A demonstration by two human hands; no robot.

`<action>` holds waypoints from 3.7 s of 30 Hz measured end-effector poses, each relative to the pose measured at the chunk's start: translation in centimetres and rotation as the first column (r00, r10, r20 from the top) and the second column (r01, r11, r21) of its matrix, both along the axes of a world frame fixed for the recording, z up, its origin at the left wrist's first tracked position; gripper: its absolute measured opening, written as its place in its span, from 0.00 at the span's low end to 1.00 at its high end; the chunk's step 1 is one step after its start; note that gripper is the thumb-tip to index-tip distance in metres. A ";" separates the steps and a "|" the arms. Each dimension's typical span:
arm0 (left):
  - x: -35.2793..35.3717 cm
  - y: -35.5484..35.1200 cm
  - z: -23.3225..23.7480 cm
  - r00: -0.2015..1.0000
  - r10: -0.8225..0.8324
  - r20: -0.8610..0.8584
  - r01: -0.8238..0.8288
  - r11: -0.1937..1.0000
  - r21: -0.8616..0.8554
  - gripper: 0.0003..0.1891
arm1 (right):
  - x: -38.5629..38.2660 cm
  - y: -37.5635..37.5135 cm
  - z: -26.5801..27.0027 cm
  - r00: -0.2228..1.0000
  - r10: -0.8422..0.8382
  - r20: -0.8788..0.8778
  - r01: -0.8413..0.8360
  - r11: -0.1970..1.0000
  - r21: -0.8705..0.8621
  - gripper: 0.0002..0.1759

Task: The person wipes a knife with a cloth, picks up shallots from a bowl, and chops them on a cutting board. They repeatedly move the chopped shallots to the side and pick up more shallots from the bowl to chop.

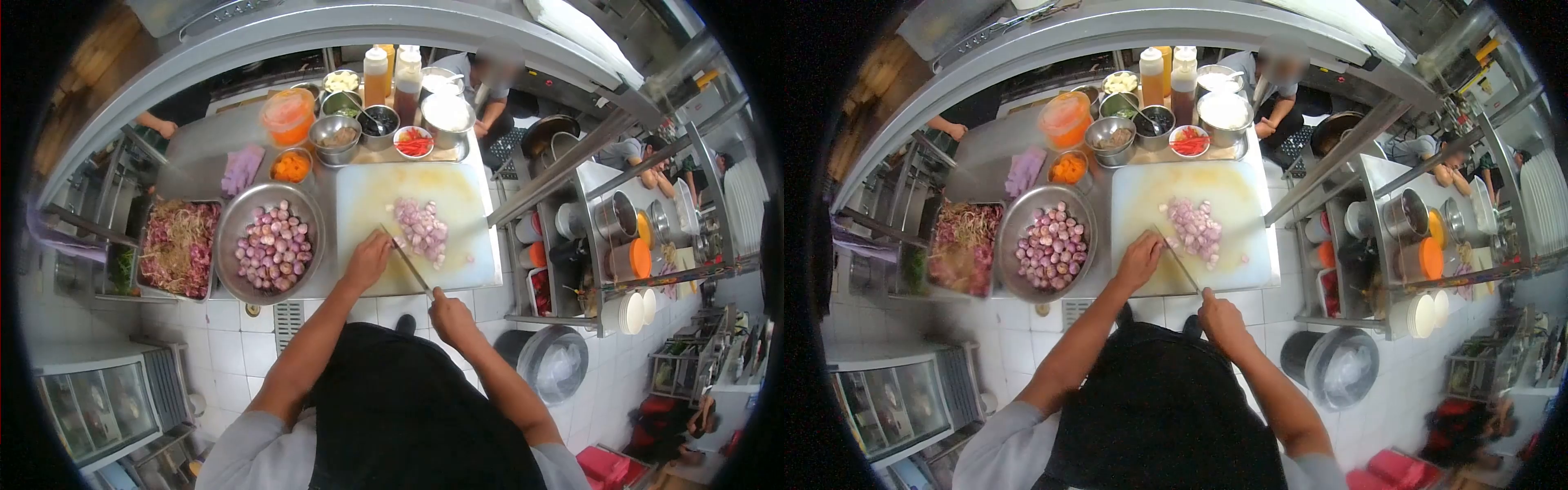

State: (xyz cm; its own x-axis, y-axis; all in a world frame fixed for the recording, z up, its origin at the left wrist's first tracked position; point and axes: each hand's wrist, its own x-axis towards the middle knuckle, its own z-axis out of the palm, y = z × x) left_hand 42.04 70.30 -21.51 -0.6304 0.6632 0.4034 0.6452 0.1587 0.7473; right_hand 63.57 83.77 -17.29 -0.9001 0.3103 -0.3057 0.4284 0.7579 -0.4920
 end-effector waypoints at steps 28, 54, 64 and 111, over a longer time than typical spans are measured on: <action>0.4 0.6 -1.6 0.995 0.095 0.027 -0.094 0.995 -0.023 0.03 | 1.2 0.4 -0.5 1.000 0.008 -0.024 -0.007 1.000 0.030 0.19; -9.7 -15.9 5.5 0.899 0.381 -0.216 -0.437 0.808 -0.395 0.10 | -1.0 4.9 -0.7 0.994 -0.086 -0.060 0.071 0.973 -0.221 0.12; -9.2 -14.6 4.9 0.921 0.361 -0.144 -0.386 0.894 -0.227 0.13 | -2.4 3.9 0.1 0.997 0.005 0.080 0.026 0.925 -0.379 0.12; -1.8 -1.9 -0.2 1.000 -0.009 -0.013 0.007 0.986 -0.166 0.06 | -0.1 -5.3 1.7 0.988 -0.150 0.046 0.153 0.984 -0.093 0.10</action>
State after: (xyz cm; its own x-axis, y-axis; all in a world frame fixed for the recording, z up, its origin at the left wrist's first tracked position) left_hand 40.24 68.40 -21.71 -0.6198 0.7268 0.2960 0.6571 0.2744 0.7021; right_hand 63.47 78.42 -15.63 -0.8318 0.4098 -0.3744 0.5549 0.6331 -0.5397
